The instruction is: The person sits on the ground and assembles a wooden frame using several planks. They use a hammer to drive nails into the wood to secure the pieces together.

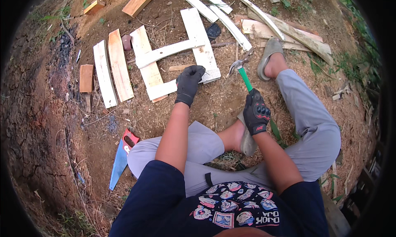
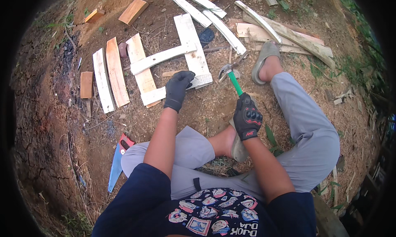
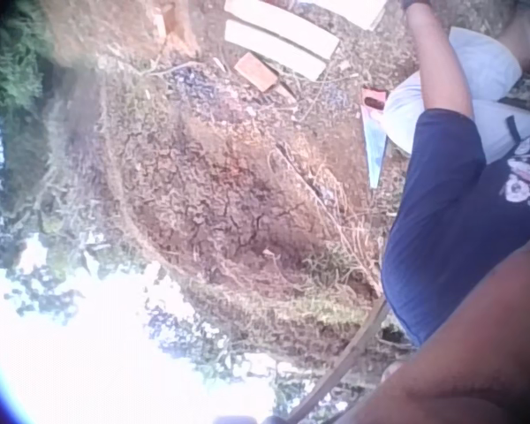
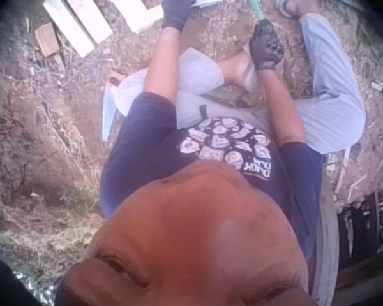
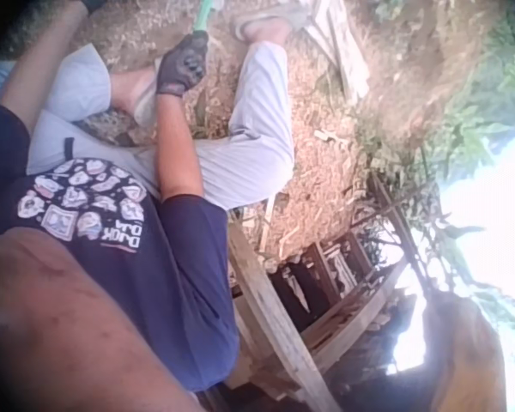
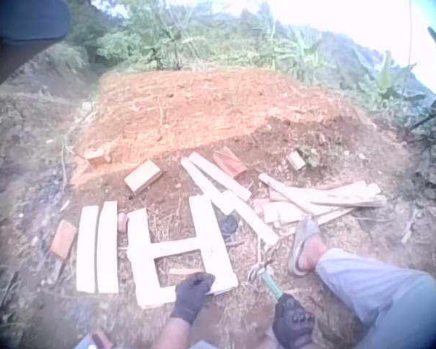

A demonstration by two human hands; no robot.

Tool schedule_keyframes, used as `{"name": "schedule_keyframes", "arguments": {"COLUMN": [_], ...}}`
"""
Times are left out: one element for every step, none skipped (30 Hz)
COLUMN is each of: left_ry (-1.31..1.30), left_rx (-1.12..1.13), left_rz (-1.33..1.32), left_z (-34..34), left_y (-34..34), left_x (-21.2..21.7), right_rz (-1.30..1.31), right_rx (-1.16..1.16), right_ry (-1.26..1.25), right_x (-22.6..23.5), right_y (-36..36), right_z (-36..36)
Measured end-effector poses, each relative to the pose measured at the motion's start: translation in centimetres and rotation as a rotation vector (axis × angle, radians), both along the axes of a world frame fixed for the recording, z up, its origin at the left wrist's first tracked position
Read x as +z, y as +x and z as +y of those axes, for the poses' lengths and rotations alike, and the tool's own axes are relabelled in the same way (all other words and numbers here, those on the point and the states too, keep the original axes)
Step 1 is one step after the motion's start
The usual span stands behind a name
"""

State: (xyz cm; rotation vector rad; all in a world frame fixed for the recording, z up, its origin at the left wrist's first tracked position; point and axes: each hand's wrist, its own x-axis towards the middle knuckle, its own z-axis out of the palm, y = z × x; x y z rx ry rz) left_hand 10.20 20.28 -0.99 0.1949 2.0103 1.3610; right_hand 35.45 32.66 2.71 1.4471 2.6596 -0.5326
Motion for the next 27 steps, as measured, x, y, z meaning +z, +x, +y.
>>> {"name": "schedule_keyframes", "arguments": {"left_ry": [0.055, 0.109, 0.158, 0.116, 0.072, 0.037, 0.073, 0.109, 0.143, 0.116, 0.089, 0.061, 0.137, 0.213, 0.29, 0.24, 0.2, 0.157, 0.115, 0.112, 0.0, -0.109, -0.221, -0.164, -0.1, -0.13, -0.153], "left_rx": [0.013, 0.025, 0.047, 0.023, 0.001, -0.036, -0.027, -0.018, -0.003, 0.014, 0.031, 0.048, 0.153, 0.258, 0.363, 0.416, 0.423, 0.432, 0.441, 0.449, 0.367, 0.28, 0.197, 0.154, 0.072, -0.009, -0.103], "left_rz": [-0.077, -0.154, -0.225, -0.191, -0.158, -0.133, -0.163, -0.193, -0.221, -0.181, -0.142, -0.102, -0.091, -0.081, -0.071, -0.018, 0.028, 0.075, 0.121, 0.14, 0.176, 0.21, 0.249, 0.328, 0.295, 0.323, 0.342], "left_z": [0.1, 0.2, 0.0, -0.2, -0.4, -0.1, 0.2, 0.4, 0.4, 0.4, 0.4, 0.4, 0.2, -0.2, -0.5, -1.0, -1.6, -2.2, -2.6, -2.8, -2.2, -1.1, -0.5, -0.5, -0.7, -1.1, -0.6], "left_y": [0.0, 0.0, -0.2, -0.3, -0.4, -0.3, -0.2, -0.1, -0.1, -0.2, -0.3, -0.5, -0.8, -1.2, -1.7, -2.4, -3.1, -3.6, -3.9, -4.0, -3.7, -3.2, -2.5, -1.8, -1.7, -1.2, -0.2], "left_x": [-0.2, -0.4, 0.1, 0.7, 1.2, 1.4, 1.3, 1.1, 0.9, 0.6, 0.4, -0.1, -0.5, -0.9, -1.2, -1.5, -1.7, -1.9, -2.1, -2.3, -1.5, 0.4, 1.6, 1.4, 0.1, -1.2, -1.2], "right_rz": [-0.052, -0.006, 0.044, 0.095, 0.108, 0.112, 0.117, 0.11, 0.105, 0.101, 0.102, 0.103, 0.105, 0.116, 0.126, 0.136, 0.132, 0.127, 0.122, 0.111, 0.092, 0.072, 0.054, 0.041, 0.03, 0.038, 0.036], "right_rx": [-0.012, 0.0, 0.022, 0.045, 0.046, 0.033, 0.021, 0.016, 0.015, 0.014, 0.019, 0.025, 0.03, 0.033, 0.036, 0.039, 0.043, 0.048, 0.053, 0.045, 0.028, 0.006, -0.001, -0.002, 0.001, 0.004, -0.006], "right_ry": [-0.057, 0.0, 0.052, 0.101, 0.089, 0.086, 0.082, 0.085, 0.085, 0.085, 0.088, 0.091, 0.093, 0.098, 0.103, 0.109, 0.112, 0.113, 0.114, 0.102, 0.096, 0.092, 0.082, 0.069, 0.054, 0.049, 0.049], "right_x": [0.5, 0.3, 0.1, -0.3, -0.9, -0.8, -0.8, -0.8, -0.7, -0.7, -0.7, -0.7, -0.7, -0.7, -0.7, -0.7, -0.8, -0.8, -0.8, -0.8, -0.5, -0.2, 0.0, 0.3, 0.5, 0.6, 0.6], "right_y": [-0.2, 0.0, -0.2, -0.2, -0.2, 0.0, 0.1, 0.2, 0.2, 0.2, 0.2, 0.2, 0.2, 0.2, 0.2, 0.2, 0.2, 0.2, 0.1, 0.0, 0.1, 0.2, 0.2, 0.0, -0.3, -0.6, -0.5], "right_z": [0.1, 0.1, -0.1, -0.3, -0.4, -0.3, -0.2, -0.2, -0.2, -0.2, -0.2, -0.2, -0.2, -0.3, -0.3, -0.3, -0.3, -0.3, -0.3, -0.4, -0.3, -0.2, -0.2, -0.3, -0.5, -0.6, -0.5]}}
